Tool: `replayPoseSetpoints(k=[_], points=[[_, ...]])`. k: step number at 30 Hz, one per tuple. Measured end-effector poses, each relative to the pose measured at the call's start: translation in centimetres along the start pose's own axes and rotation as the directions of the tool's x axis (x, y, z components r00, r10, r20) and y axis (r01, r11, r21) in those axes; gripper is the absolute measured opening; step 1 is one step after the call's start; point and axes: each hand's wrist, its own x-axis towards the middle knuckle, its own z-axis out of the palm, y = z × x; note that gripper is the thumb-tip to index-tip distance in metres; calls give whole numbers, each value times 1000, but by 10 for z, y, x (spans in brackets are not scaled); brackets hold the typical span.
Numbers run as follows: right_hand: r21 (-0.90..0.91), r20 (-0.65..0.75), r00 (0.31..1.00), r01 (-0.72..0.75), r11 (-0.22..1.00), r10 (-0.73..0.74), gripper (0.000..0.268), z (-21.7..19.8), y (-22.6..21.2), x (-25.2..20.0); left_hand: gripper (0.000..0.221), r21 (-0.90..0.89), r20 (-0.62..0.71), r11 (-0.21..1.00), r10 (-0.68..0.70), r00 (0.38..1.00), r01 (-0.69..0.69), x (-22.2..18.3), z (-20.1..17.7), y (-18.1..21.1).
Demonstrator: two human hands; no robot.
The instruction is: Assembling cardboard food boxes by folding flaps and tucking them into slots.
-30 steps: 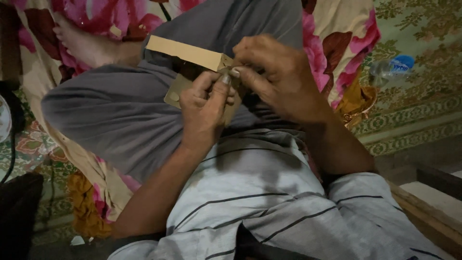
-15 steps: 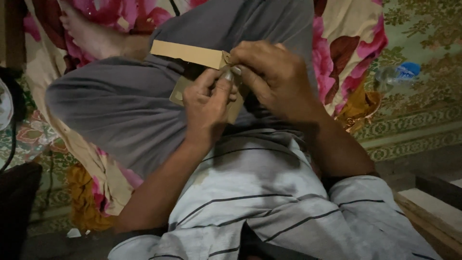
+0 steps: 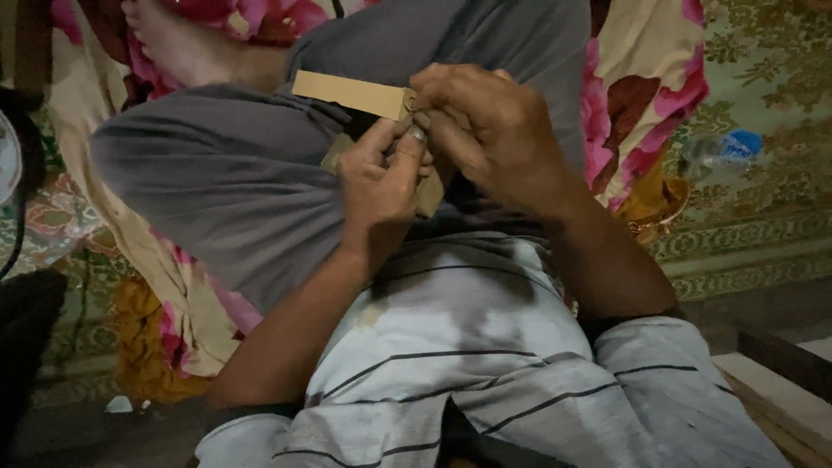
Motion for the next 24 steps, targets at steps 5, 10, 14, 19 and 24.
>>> replayPoseSetpoints(k=[5,10,14,19,24], points=[[42,15,1000,-20,999,19,20,1,-5,4,11,-79,-14,996,-32,999,30,-3,1,1],[45,13,1000,3,999,-4,17,4,1,5,8,126,-49,972,207,977,-200,-3,-1,9],[-8,30,1000,-2,1000,2,18,7,5,4,5,279,-24,903,346,938,-326,-2,-4,8],[-12,47,999,1,1000,-1,15,10,6,5,4,368,23,830,442,897,-419,1,-9,-1],[-106,88,993,82,991,-73,17,13,12,4,14,580,86,693,471,878,-429,1,-9,-27]])
